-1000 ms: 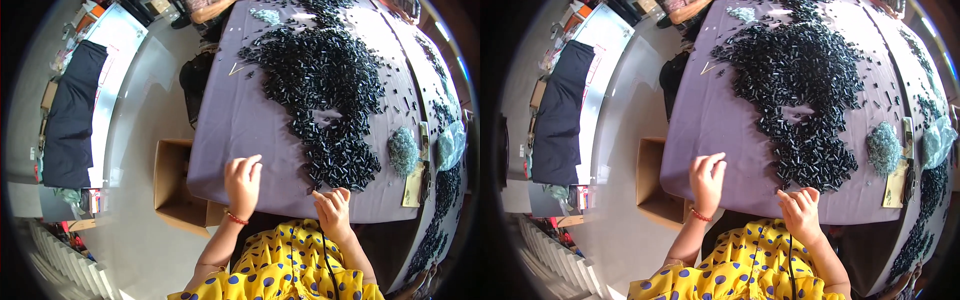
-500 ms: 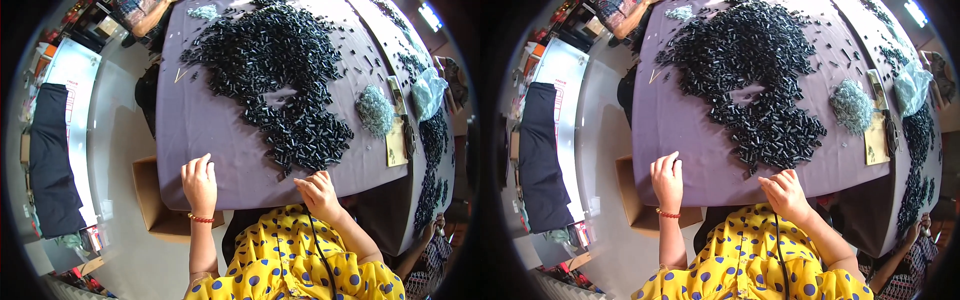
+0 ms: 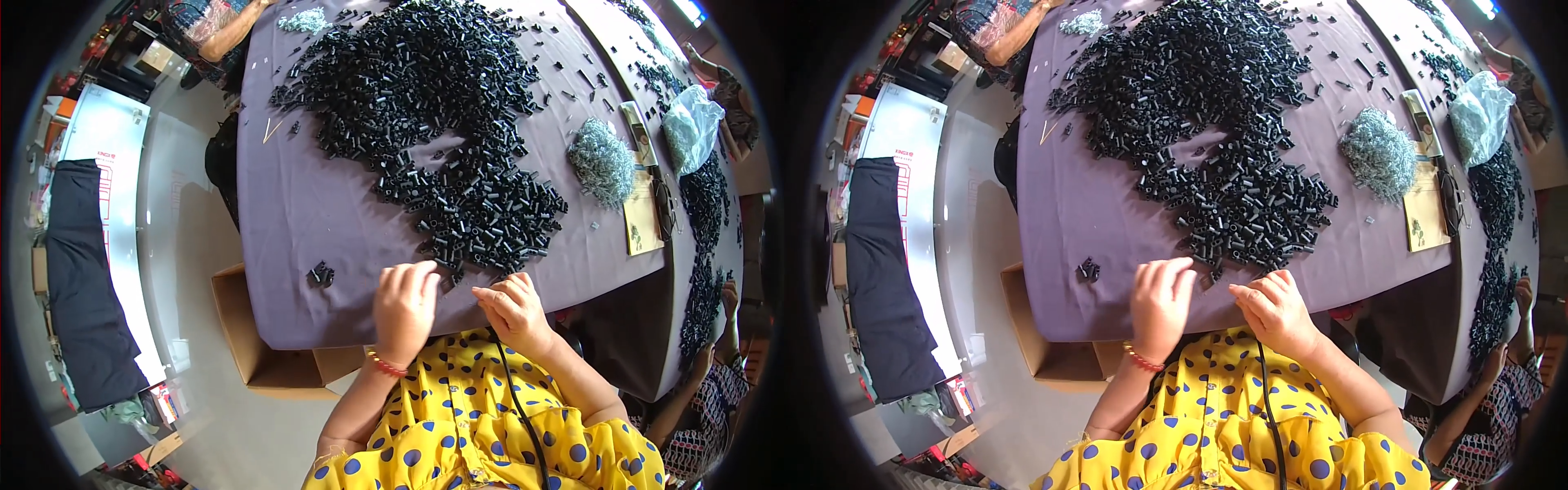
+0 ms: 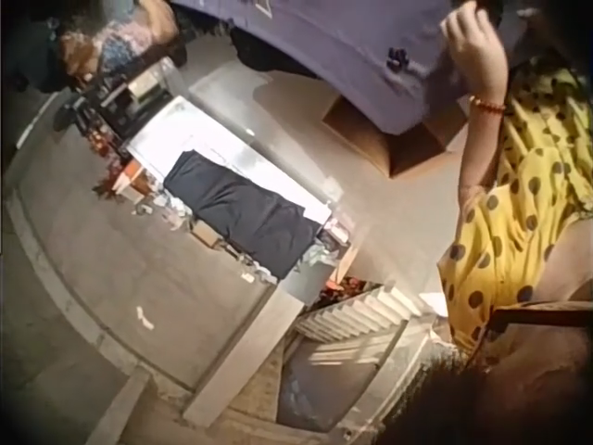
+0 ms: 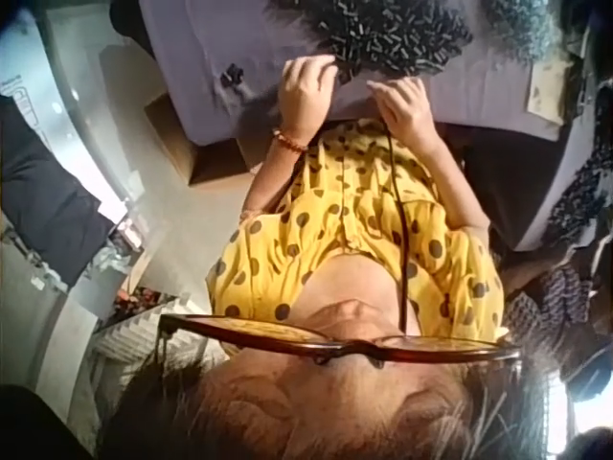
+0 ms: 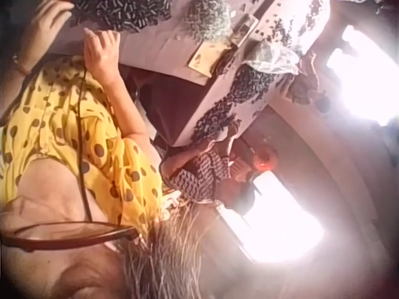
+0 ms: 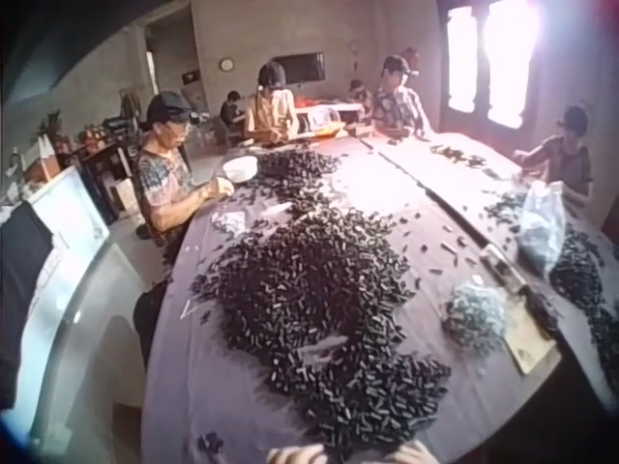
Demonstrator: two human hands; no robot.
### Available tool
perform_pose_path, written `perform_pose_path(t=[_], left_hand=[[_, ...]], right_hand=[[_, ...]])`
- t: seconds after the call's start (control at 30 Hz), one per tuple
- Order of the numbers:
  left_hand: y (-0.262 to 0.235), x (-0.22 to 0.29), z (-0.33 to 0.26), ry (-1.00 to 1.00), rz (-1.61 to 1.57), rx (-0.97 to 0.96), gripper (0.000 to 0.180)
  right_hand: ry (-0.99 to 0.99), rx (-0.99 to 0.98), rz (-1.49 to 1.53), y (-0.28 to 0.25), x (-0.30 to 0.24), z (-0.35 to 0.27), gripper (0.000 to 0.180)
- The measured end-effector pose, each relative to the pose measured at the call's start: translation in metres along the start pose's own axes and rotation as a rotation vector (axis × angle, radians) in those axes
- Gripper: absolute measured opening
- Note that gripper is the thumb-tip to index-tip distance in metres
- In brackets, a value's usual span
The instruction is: The person fits plastic pieces together by hand, places assembled parts into a cardboard box, and joins more plastic pieces together.
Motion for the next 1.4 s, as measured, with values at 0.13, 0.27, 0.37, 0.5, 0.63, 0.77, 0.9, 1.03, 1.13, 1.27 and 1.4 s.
perform_pose_path(t=[0.13, 0.27, 0.37, 0.5, 0.63, 0.77, 0.9, 1.03, 1.13, 1.27, 1.4], left_hand=[[0.025, 0.018, -0.008, -0.066, 0.038, -0.075, 0.021], [0.036, 0.02, -0.012, -0.069, 0.09, -0.099, 0.026], [0.036, 0.02, -0.011, -0.053, 0.11, -0.117, 0.025], [0.035, 0.018, -0.011, -0.052, 0.122, -0.142, 0.022], [0.034, 0.015, -0.012, -0.056, 0.084, -0.141, 0.023], [0.034, 0.013, -0.013, -0.055, 0.041, -0.143, 0.024], [0.033, 0.013, -0.013, -0.047, 0.043, -0.139, 0.023], [0.033, 0.015, -0.011, -0.035, 0.052, -0.152, 0.023], [0.032, 0.019, -0.01, -0.032, 0.044, -0.161, 0.023], [0.034, 0.019, -0.009, -0.027, 0.056, -0.17, 0.021], [0.034, 0.021, -0.006, -0.012, 0.056, -0.167, 0.02]], right_hand=[[0.017, -0.011, -0.011, -0.004, 0.002, -0.004, 0.031], [0.032, 0.006, -0.011, -0.003, 0.004, -0.012, 0.032], [0.036, 0.004, -0.018, -0.003, 0.003, -0.014, 0.031], [0.093, 0.049, -0.054, -0.005, 0.008, -0.019, 0.031], [0.31, 0.175, -0.176, -0.015, 0.021, -0.027, 0.045], [0.478, 0.105, -0.293, -0.017, 0.027, -0.022, 0.062], [0.463, 0.054, -0.317, -0.007, 0.029, -0.016, 0.061], [0.389, 0.084, -0.326, -0.001, 0.026, -0.001, 0.051], [0.341, 0.103, -0.302, 0.004, 0.026, 0.011, 0.044], [0.242, 0.128, -0.306, 0.013, 0.032, 0.027, 0.04], [0.204, 0.154, -0.308, 0.012, 0.041, 0.04, 0.036]])
Point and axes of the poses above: each hand's wrist, its own z-axis towards the middle knuckle, its own y-axis out of the palm, x = y × z, the point moved 6 cm from there along z, towards the middle knuckle, and after that the axes turned 5 degrees about -y, right-handed, at the moved point
